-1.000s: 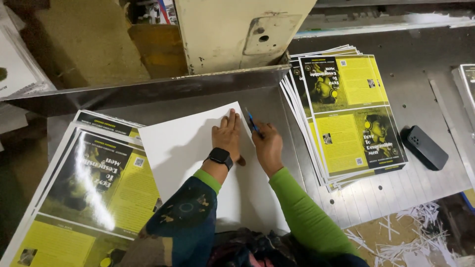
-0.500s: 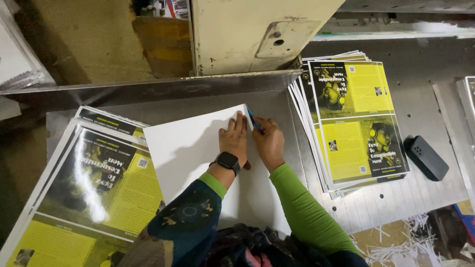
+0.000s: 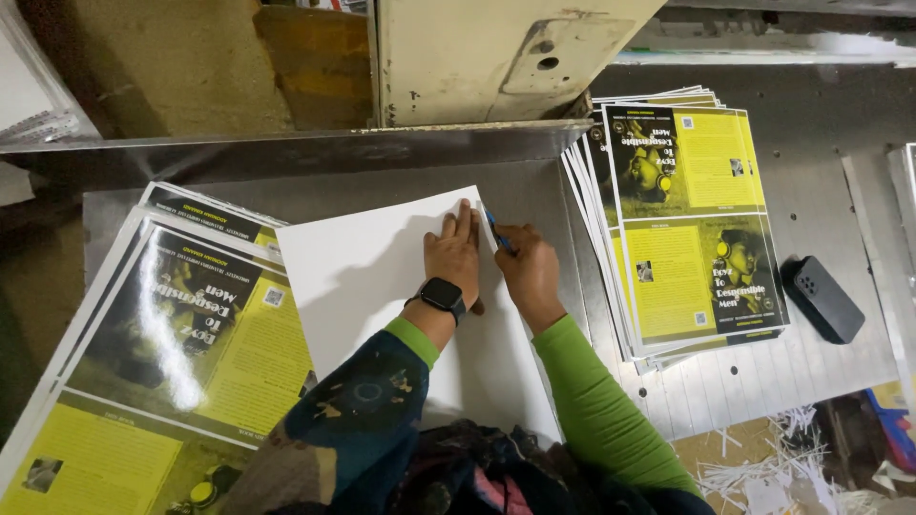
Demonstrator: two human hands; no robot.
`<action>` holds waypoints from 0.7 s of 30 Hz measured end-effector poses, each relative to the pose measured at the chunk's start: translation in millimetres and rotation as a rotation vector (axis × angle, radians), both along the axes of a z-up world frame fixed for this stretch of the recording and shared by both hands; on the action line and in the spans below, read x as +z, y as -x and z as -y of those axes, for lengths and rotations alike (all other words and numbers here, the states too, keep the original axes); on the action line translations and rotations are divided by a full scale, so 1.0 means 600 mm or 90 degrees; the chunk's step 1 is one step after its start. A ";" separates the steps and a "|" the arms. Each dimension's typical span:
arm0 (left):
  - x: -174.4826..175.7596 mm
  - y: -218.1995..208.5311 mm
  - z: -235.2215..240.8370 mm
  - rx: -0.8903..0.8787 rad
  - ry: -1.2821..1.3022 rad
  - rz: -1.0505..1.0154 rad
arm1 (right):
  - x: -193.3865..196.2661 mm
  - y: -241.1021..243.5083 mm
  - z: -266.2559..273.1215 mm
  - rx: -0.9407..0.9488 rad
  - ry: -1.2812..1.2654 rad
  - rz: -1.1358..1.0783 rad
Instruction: Trimming the edges of printed sheets using a handheld cutter on a metal work surface.
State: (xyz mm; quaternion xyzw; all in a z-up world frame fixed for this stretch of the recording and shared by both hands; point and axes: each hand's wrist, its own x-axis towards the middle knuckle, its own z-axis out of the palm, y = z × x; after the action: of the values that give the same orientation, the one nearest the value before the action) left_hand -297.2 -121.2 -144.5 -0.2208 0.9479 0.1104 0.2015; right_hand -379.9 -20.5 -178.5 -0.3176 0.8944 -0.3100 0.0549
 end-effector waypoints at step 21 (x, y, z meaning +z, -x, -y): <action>0.000 0.004 -0.008 0.039 -0.024 0.014 | 0.072 -0.097 -0.152 -0.012 -0.036 0.129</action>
State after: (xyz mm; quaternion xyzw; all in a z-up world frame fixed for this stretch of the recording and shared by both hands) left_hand -299.4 -116.7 -144.4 -0.2472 0.9361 0.1321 0.2124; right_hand -321.6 70.5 -135.0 -0.2743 0.8957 -0.3155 0.1515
